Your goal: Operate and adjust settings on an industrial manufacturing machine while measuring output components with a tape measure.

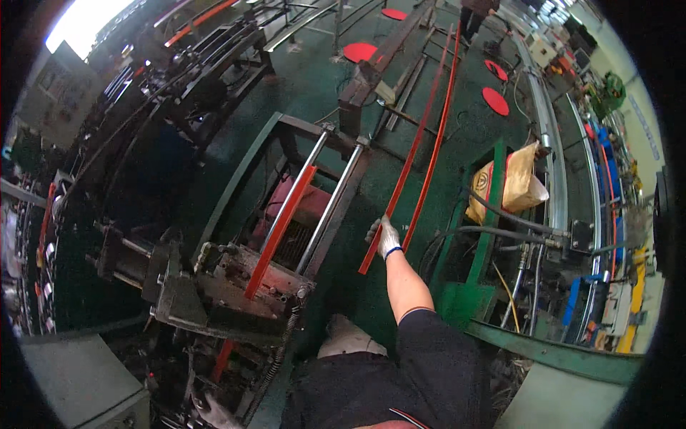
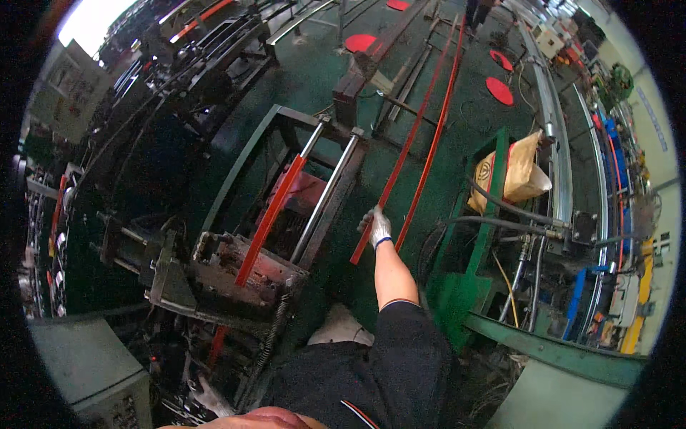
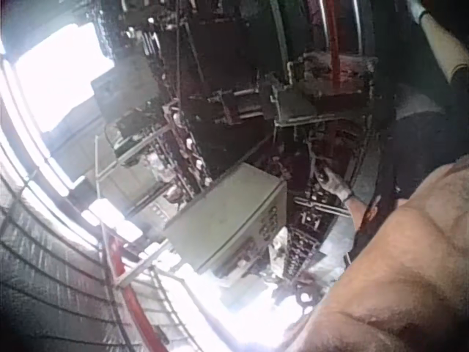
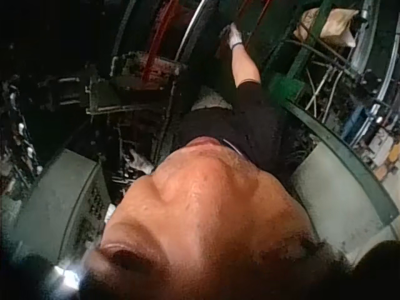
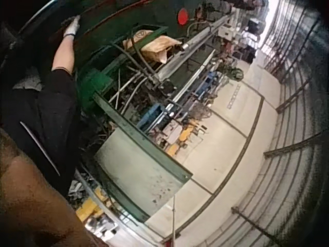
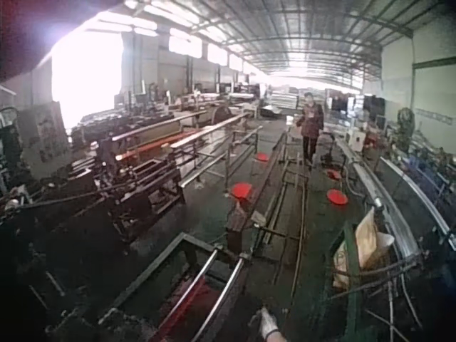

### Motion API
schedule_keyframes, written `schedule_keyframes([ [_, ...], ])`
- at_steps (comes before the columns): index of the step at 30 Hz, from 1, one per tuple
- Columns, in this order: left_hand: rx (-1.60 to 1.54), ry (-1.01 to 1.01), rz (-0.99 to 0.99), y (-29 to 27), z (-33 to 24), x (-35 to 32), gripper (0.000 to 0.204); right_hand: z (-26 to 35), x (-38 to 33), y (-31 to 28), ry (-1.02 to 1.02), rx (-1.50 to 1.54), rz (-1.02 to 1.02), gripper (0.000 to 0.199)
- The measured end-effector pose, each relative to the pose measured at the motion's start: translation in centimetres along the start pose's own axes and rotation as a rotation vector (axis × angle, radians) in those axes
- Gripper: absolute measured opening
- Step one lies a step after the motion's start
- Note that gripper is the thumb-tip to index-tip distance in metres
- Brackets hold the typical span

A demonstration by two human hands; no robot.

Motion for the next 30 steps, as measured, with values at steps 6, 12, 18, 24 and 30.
schedule_keyframes([
  [6,-0.079,-0.048,0.005,-0.1,3.3,2.9,0.077,-4.2,1.0,-8.7,-0.166,-0.277,-0.139,0.038],
  [12,-0.002,0.285,-0.059,0.9,7.0,8.1,0.076,-11.8,-6.3,-13.4,-0.017,-0.503,-0.152,0.04],
  [18,0.041,0.111,0.177,2.8,3.5,7.7,0.07,-17.8,-16.3,-20.6,-0.206,-0.978,-0.077,0.049],
  [24,-0.263,0.401,0.669,1.0,-3.5,4.2,0.056,-18.8,-31.6,-25.5,-0.152,-1.094,-0.166,0.054],
  [30,-0.213,0.677,1.391,-2.0,-9.3,-7.7,0.045,-15.3,-46.7,-25.0,-0.306,-1.186,-0.154,0.053],
])
Point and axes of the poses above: each hand's wrist, its own x-axis towards the middle knuckle, its own y-axis out of the palm, z = x × y, the point moved 3 cm from there along x, towards the middle knuckle, and after that the axes turned 3 degrees about -y, right-handed, at the moved point
